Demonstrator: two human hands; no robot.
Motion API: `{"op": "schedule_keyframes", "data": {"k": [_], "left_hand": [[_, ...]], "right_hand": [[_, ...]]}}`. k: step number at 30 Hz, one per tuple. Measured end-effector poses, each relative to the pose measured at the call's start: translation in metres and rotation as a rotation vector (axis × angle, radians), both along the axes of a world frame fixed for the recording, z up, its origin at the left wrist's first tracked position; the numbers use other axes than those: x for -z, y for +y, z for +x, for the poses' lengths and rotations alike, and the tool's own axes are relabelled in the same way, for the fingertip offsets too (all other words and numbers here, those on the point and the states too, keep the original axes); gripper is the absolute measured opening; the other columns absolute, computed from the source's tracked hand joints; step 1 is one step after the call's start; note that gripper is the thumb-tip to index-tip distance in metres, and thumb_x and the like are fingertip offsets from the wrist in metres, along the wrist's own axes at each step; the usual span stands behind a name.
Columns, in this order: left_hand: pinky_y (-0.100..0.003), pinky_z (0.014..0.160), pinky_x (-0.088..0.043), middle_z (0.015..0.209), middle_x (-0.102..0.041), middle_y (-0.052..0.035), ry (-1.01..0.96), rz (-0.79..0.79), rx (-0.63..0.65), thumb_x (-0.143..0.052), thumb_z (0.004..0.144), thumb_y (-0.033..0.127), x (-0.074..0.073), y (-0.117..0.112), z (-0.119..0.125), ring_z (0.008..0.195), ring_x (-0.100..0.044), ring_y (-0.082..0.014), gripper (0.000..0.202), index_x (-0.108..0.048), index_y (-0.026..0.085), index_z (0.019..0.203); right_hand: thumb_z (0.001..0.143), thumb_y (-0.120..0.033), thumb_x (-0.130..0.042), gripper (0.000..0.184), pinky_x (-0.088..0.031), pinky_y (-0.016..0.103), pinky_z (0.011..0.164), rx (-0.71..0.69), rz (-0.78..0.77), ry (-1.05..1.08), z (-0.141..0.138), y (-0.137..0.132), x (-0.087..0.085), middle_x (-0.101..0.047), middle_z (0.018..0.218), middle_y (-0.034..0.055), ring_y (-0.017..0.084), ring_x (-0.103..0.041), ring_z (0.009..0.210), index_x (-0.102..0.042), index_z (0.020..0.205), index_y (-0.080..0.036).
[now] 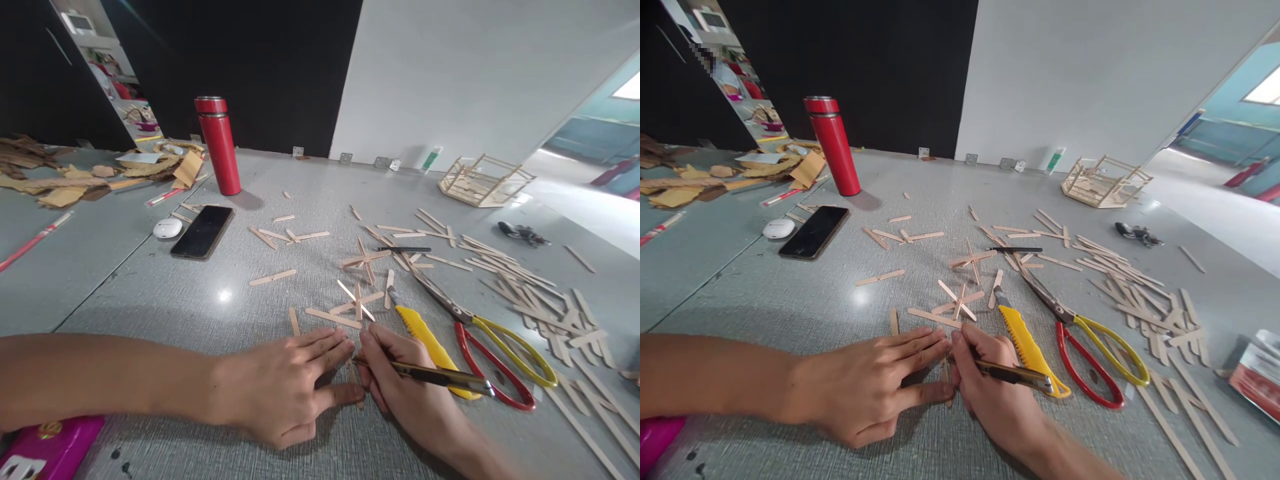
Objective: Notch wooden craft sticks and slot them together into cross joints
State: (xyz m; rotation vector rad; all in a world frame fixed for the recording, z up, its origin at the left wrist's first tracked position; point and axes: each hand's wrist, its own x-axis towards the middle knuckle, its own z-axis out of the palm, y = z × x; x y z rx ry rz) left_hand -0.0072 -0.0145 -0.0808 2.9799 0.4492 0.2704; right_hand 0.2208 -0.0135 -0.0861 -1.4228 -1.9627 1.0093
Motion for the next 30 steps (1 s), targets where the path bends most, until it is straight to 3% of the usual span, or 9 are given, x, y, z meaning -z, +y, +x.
{"op": "schedule_keyframes", "data": {"k": [7, 12, 19, 30], "left_hand": [[-0.048, 0.124, -0.031, 0.16, -0.039, -0.0278, -0.012, 0.012, -0.004, -0.055, 0.097, 0.035, 0.003, -0.0014, 0.0, 0.152, -0.034, -0.038, 0.06, -0.046, 0.011, 0.152], [-0.048, 0.124, -0.031, 0.158, -0.041, -0.0279, 0.012, 0.044, -0.005, -0.055, 0.097, 0.035, 0.0038, -0.0008, 0.0002, 0.151, -0.034, -0.0386, 0.062, -0.045, 0.011, 0.153], [-0.047, 0.125, -0.03, 0.157, -0.043, -0.0288, 0.018, 0.06, -0.011, -0.058, 0.096, 0.033, 0.001, -0.0008, 0.0002, 0.15, -0.036, -0.0385, 0.063, -0.044, 0.011, 0.154], [-0.047, 0.125, -0.028, 0.158, -0.036, -0.0334, 0.024, 0.019, -0.005, -0.055, 0.097, 0.032, 0.0023, -0.0012, 0.0001, 0.151, -0.031, -0.0401, 0.061, -0.043, 0.01, 0.153]], "right_hand": [[0.108, -0.045, -0.04, 0.045, -0.035, 0.023, 0.038, -0.006, 0.026, -0.012, -0.0008, -0.002, 0.0004, -0.05, 0.053, -0.0047, 0.01, -0.042, 0.042, -0.044, 0.068, -0.025], [0.105, -0.04, -0.048, 0.039, -0.038, 0.028, 0.049, 0.005, 0.106, -0.058, 0.0005, -0.0031, 0.0044, -0.053, 0.057, -0.0031, 0.013, -0.047, 0.05, -0.047, 0.069, -0.025], [0.104, -0.037, -0.048, 0.038, -0.041, 0.027, 0.05, -0.042, 0.116, -0.059, -0.0011, -0.0012, -0.0009, -0.055, 0.061, -0.0014, 0.014, -0.049, 0.053, -0.047, 0.069, -0.025], [0.109, -0.043, -0.039, 0.046, -0.034, 0.022, 0.037, 0.016, 0.064, -0.001, -0.0004, -0.0024, 0.0053, -0.048, 0.047, -0.0064, 0.009, -0.042, 0.037, -0.047, 0.067, -0.024]]}}
